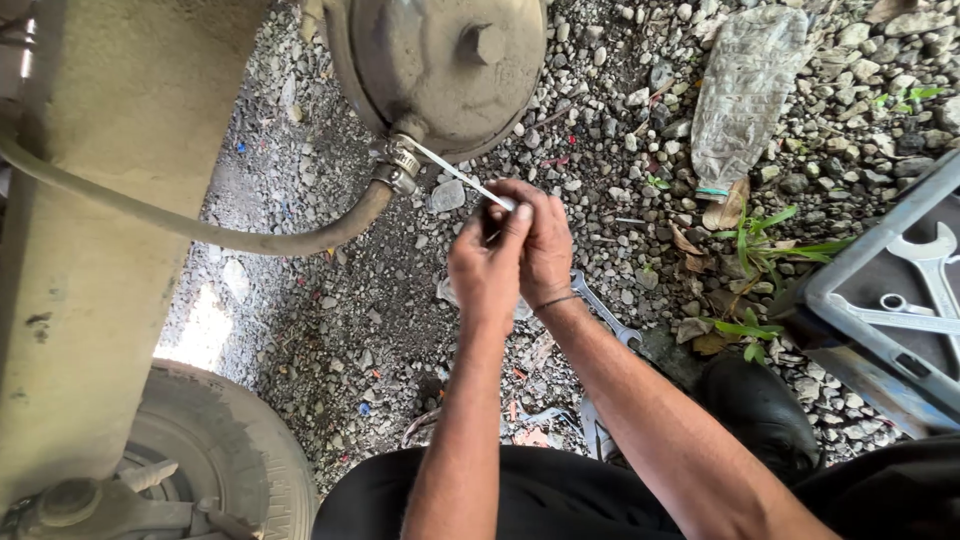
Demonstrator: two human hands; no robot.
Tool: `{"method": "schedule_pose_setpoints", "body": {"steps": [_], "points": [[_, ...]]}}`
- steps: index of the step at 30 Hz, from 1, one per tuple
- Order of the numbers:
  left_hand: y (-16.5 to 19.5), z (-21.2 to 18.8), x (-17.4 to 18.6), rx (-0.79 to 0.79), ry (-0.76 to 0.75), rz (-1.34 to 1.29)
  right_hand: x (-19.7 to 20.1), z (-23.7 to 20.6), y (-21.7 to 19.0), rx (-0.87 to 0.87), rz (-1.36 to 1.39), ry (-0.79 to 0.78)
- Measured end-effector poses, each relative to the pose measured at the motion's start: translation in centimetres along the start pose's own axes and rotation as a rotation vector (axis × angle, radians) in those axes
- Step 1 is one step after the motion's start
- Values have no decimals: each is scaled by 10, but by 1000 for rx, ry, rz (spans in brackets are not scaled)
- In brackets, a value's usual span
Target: The person uses a wrench to loosen and tighten a bolt on a vehicle's brake assembly. They switch between different wrenches and use a red-handled tool to adjust a hose clamp on the brake line.
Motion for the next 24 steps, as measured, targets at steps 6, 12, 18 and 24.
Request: {"method": "schedule_pose_setpoints", "body": {"steps": [6,12,18,24], "points": [[-3,30,26,-295,143,71,-2,10,-7,-85,300,-203],[-16,61,64,-604,387,284,-21,32,-24,-373,446,-273],[11,98,110,-535,366,-69,-4,50,-51,-338,478,-182],[72,113,144,-684,200,-692,29,77,-86,-180,491,-76]]}}
Point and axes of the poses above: each hand's wrist, its own z-axis towards the middle knuckle, its own x-axis out of the back of the hand, y = z × x, the point moved 6 cm from there along z, towards the middle knuckle, and after that the axes turned 7 degrees about x, right-handed, at the moved point
